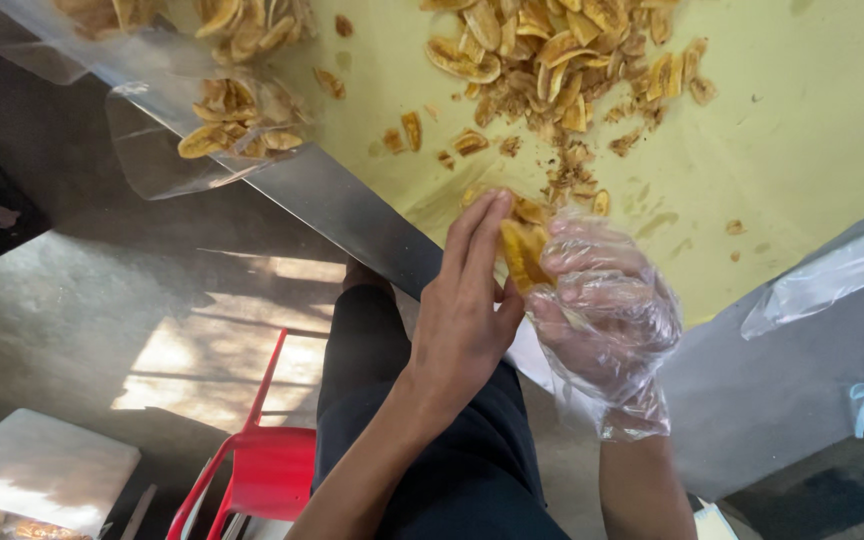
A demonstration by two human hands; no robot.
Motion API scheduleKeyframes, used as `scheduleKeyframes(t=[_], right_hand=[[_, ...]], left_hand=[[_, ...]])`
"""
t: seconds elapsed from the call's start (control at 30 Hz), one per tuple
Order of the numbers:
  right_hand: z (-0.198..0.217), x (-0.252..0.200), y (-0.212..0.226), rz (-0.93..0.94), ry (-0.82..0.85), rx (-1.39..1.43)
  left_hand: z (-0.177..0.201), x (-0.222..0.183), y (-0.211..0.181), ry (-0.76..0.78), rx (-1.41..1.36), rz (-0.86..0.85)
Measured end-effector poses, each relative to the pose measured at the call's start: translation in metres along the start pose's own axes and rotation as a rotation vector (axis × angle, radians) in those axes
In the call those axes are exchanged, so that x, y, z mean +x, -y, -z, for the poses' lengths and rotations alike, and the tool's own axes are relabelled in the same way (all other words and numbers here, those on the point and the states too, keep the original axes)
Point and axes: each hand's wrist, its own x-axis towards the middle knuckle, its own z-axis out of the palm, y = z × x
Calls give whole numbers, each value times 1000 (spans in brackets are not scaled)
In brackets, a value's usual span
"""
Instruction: The person scoops dried banana chips from a large pile on a yellow sheet into small clear plastic bags. They then place the filled bags into a white cardboard box. The person wears a disposable glove on their right hand while handling the chips.
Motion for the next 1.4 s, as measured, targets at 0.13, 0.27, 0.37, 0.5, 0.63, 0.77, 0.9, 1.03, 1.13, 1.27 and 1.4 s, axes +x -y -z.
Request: scheduleKeyframes(t=[0.13, 0.27, 0.37, 0.5, 0.63, 0.77, 0.9, 1.03, 1.13, 1.27, 1.4], right_hand=[[12, 1, -3, 13, 6, -67], [18, 16, 7, -434, 116, -575], [26, 35, 37, -682, 321, -670], [41, 36, 94, -464, 249, -689], [36, 20, 60, -533, 217, -745], [24, 7, 0, -671, 353, -730], [35, -8, 22, -775, 226, -270], [49, 5, 48, 82, 406, -845], [48, -11, 51, -277, 334, -664], [44, -17, 29, -779, 212, -436], [74, -42, 38, -973, 89, -477]], left_hand=[[-5, -1, 8, -37, 37, -40], [1, 1, -5, -23, 59, -20], [20, -1, -36, 20, 26, -9], [47, -38, -84, 8, 82, -138], [24, -32, -49, 8, 276, -70], [-2, 0, 9, 53, 439, -16], [9, -7, -7, 58, 402, -41], [30, -25, -54, 78, 329, -55], [16, -31, -41, 221, 383, 114], [-10, -1, 9, 388, 493, 156], [5, -31, -14, 264, 316, -7]])
